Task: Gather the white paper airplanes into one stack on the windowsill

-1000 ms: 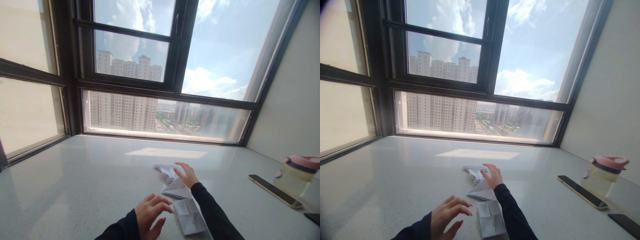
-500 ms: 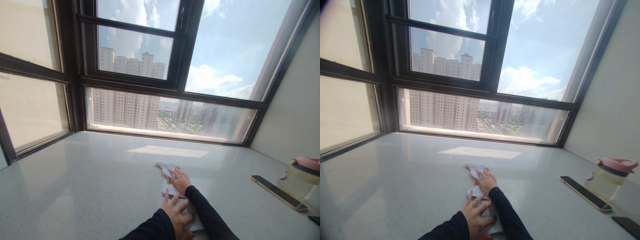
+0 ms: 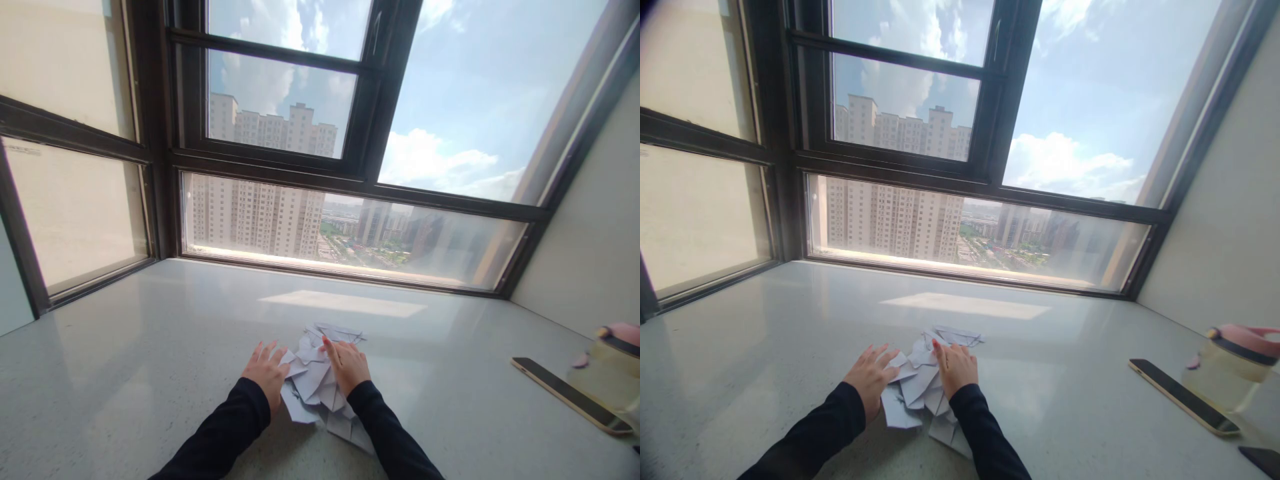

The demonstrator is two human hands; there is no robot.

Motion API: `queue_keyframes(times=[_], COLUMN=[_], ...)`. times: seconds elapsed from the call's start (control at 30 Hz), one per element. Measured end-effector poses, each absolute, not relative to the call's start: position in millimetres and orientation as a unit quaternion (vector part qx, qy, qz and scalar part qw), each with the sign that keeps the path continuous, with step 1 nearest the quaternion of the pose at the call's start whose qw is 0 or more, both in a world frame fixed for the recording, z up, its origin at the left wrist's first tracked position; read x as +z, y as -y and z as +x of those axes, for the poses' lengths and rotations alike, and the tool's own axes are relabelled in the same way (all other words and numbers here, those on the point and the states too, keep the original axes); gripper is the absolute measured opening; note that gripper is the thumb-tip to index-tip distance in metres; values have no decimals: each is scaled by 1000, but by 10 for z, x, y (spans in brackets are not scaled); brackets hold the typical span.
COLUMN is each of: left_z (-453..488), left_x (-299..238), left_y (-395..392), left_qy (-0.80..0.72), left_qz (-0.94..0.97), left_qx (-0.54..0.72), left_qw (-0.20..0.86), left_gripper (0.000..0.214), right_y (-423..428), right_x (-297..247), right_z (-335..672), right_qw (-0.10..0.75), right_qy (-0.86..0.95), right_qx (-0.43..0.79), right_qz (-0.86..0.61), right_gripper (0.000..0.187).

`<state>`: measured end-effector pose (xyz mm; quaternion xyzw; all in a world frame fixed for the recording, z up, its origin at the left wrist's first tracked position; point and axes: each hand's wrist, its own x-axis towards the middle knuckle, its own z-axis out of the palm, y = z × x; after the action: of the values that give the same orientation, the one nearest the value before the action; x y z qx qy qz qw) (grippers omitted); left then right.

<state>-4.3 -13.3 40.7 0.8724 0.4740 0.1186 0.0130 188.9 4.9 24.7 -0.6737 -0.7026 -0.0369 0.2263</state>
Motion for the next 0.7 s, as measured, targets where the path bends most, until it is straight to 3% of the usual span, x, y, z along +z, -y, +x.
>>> queue_keyframes(times=[0.13,0.3,0.43,0.57,0.7], left_z=[-121,-194,-133,-15,-5], left_x=[459,555,468,263,162], left_y=[90,67,113,222,226], left_qy=[-524,-563,-508,-491,-481], left_qz=[839,794,811,838,854], left_qx=[147,228,278,189,120], left_qw=[-1,1,82,144,161], left_gripper=[33,48,35,75,84], right_y=[-171,-326,-279,-141,26], right_x=[231,88,50,171,299], right_z=[2129,2303,2152,1899,1829], right_qw=[260,249,239,247,266], right_qy=[658,648,677,735,771], right_qx=[-51,-11,32,64,81], right_qz=[-705,-719,-695,-628,-573], right_gripper=[41,41,38,39,43])
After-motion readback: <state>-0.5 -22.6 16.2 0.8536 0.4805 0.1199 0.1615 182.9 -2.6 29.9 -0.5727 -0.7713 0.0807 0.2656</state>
